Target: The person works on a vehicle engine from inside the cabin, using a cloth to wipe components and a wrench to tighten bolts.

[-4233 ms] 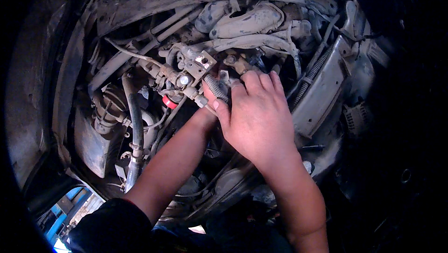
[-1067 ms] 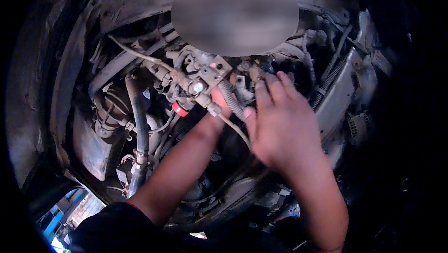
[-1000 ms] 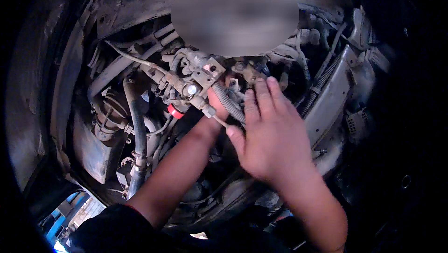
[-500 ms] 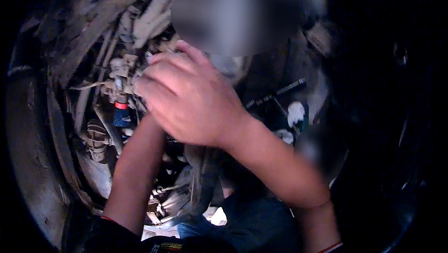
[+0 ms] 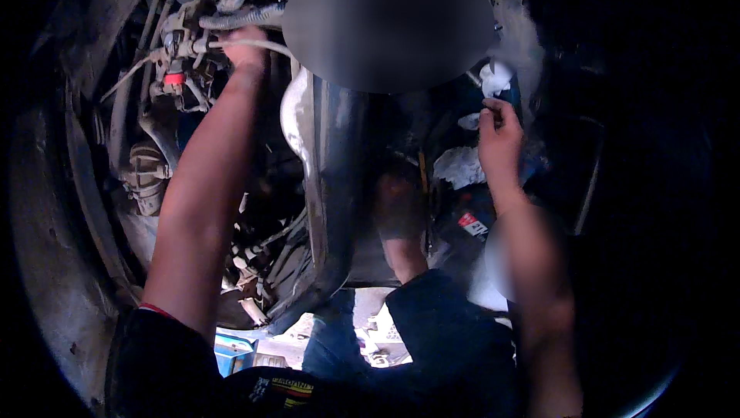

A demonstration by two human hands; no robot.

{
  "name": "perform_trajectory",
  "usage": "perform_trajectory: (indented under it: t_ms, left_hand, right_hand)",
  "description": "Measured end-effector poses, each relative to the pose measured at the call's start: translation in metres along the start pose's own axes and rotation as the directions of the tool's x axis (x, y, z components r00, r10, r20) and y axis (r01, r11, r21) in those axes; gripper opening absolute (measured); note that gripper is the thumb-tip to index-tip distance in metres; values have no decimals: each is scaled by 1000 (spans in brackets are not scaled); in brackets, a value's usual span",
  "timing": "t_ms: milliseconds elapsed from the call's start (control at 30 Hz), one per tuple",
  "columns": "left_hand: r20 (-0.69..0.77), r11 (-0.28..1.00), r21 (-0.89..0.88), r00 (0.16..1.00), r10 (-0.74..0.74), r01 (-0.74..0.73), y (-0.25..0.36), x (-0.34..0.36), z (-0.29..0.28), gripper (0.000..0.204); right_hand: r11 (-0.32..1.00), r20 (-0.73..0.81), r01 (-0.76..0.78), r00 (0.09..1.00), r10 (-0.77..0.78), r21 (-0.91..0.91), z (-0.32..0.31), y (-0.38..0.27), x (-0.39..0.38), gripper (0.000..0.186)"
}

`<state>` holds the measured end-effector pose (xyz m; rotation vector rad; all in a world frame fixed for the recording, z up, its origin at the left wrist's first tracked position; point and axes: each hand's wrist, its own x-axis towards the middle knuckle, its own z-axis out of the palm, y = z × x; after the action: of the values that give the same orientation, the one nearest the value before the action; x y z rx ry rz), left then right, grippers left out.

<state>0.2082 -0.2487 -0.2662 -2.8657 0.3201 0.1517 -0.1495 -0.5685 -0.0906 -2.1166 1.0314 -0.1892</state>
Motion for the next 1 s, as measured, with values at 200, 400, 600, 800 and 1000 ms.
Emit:
perform_trajectory:
  t_ms: [200, 400, 600, 800, 1000]
  left_hand:
    - [57, 971, -224, 996, -71, 82, 0, 20, -10, 63]
    - [-382, 779, -625, 889, -252, -47, 8, 33, 1, 61]
    - [-295, 836, -548, 939, -180, -12, 0, 31, -19, 61]
    - [-256, 861, -508, 958, -126, -23, 2, 27, -25, 61]
    - [-248, 864, -503, 961, -119, -23, 2, 26, -27, 61]
  right_hand:
    - [910, 224, 345, 928, -296, -228, 6, 21, -46, 24]
    - [832, 234, 420, 905, -354, -364, 23, 27, -50, 24]
    - [810, 314, 521, 843, -437, -269, 81, 1, -30, 37]
    - [736, 472, 609, 763, -442, -295, 67, -4, -45, 47]
    - [931, 521, 359, 809, -274, -68, 58, 5, -68, 41]
